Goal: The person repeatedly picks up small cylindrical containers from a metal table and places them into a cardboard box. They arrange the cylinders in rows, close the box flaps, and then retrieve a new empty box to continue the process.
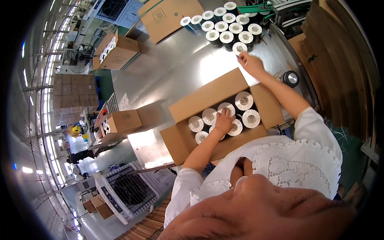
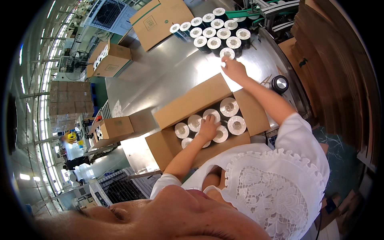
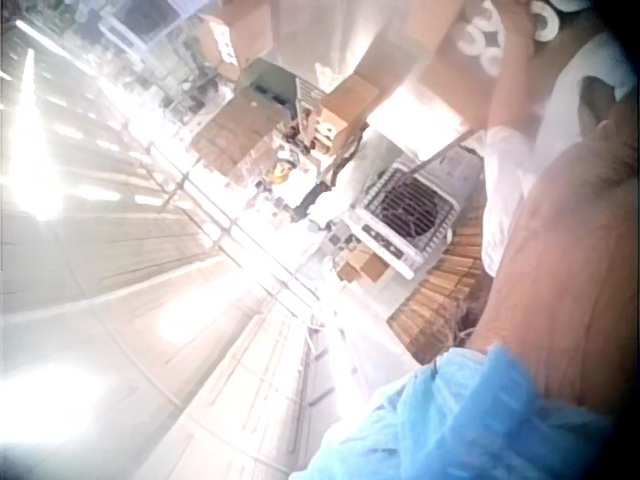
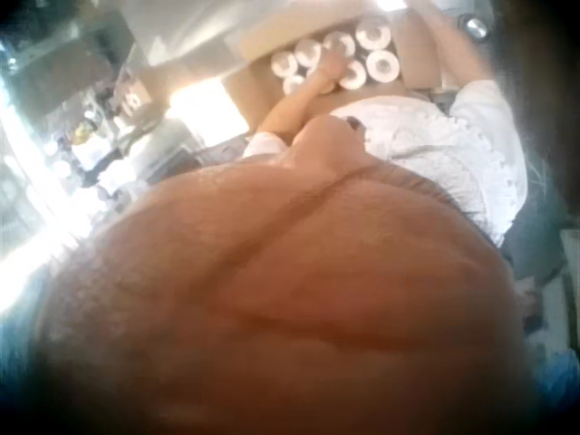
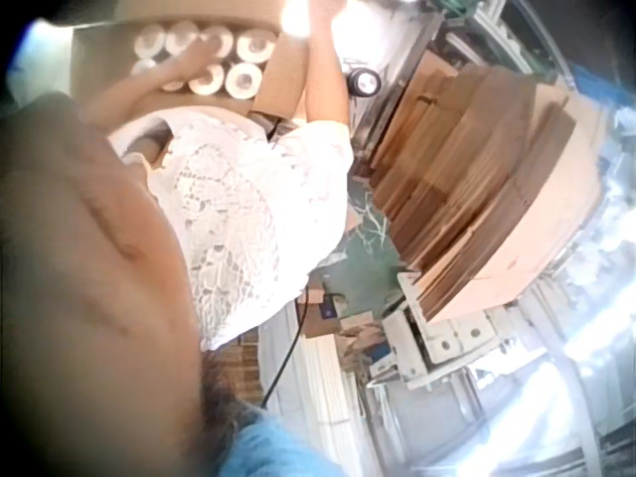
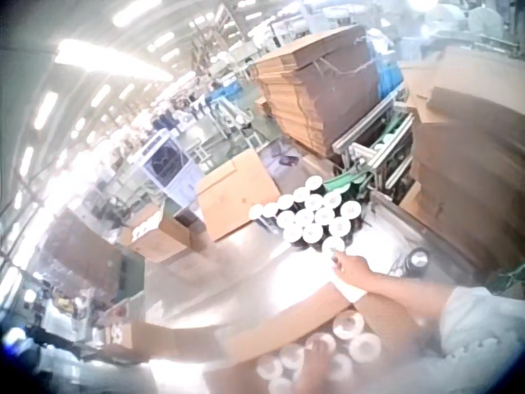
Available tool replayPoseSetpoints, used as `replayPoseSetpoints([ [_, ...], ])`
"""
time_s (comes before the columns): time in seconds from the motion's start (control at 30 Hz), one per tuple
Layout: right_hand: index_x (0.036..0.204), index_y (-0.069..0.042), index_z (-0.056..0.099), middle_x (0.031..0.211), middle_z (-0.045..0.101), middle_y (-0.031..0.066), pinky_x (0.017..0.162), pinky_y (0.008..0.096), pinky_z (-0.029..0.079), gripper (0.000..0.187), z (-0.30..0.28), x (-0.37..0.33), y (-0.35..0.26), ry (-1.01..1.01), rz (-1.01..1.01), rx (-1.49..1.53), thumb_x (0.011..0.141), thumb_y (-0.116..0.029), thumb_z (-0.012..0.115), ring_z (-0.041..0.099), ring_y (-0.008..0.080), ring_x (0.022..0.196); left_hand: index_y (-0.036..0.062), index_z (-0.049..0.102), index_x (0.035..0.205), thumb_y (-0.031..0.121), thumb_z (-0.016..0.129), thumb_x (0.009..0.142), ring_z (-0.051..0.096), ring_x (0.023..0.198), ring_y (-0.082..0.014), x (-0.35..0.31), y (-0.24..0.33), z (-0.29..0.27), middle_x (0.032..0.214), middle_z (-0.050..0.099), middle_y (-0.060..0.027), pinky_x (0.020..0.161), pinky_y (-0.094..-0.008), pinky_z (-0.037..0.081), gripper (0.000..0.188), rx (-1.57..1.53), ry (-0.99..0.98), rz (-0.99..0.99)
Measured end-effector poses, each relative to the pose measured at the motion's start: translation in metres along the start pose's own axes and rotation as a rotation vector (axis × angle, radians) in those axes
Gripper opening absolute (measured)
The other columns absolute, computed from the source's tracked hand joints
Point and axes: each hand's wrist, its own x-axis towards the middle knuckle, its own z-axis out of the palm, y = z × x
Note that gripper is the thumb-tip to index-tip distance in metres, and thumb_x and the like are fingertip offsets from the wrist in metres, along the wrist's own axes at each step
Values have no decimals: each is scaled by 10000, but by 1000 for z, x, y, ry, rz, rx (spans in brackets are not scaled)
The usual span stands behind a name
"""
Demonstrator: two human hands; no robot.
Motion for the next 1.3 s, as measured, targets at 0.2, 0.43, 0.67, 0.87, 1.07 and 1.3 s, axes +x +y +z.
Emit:
replayPoseSetpoints([
  [0.2,1441,-42,109,1066,639,196,773,432,509,922,44,88,79,-364,442,-381,783,-447,614,646,320,935,218,626,1094,284,731,679,355,1201,-299,20,-19,-11,1196,440,-126,888,-478,350,433,-56,-123,37],
  [0.43,1448,-11,-10,1077,628,222,842,412,495,1072,102,149,144,-337,519,-328,746,-449,672,628,358,964,193,645,1068,305,736,677,370,1198,-323,35,-21,-17,1178,463,-149,909,-480,341,417,-148,-212,43],
  [0.67,1371,-24,288,903,638,255,774,440,501,843,107,131,179,-384,194,-213,672,-228,713,626,393,866,176,624,1150,329,665,822,519,1089,-316,57,-40,-114,1201,519,-193,936,-378,407,365,-613,-506,244],
  [0.87,1399,-52,189,843,626,274,736,482,503,825,99,38,190,-453,256,-113,706,-163,622,621,420,794,130,648,1098,238,724,774,546,1053,-253,225,-169,-155,1143,578,-123,886,-364,440,350,-640,470,62],
  [1.07,1402,-106,93,1024,552,333,774,500,493,794,125,40,196,-416,307,-102,776,-192,573,590,476,848,345,598,1189,437,766,609,353,1272,-320,354,-246,-111,1351,407,-160,1058,-471,274,611,102,275,-119],
  [1.3,1403,-106,98,1086,522,337,807,490,478,764,131,43,195,-435,350,-104,792,-159,554,580,472,885,322,665,1090,456,750,591,323,1294,-295,397,-249,-87,1363,396,-102,1066,-501,238,523,320,84,-79],
])
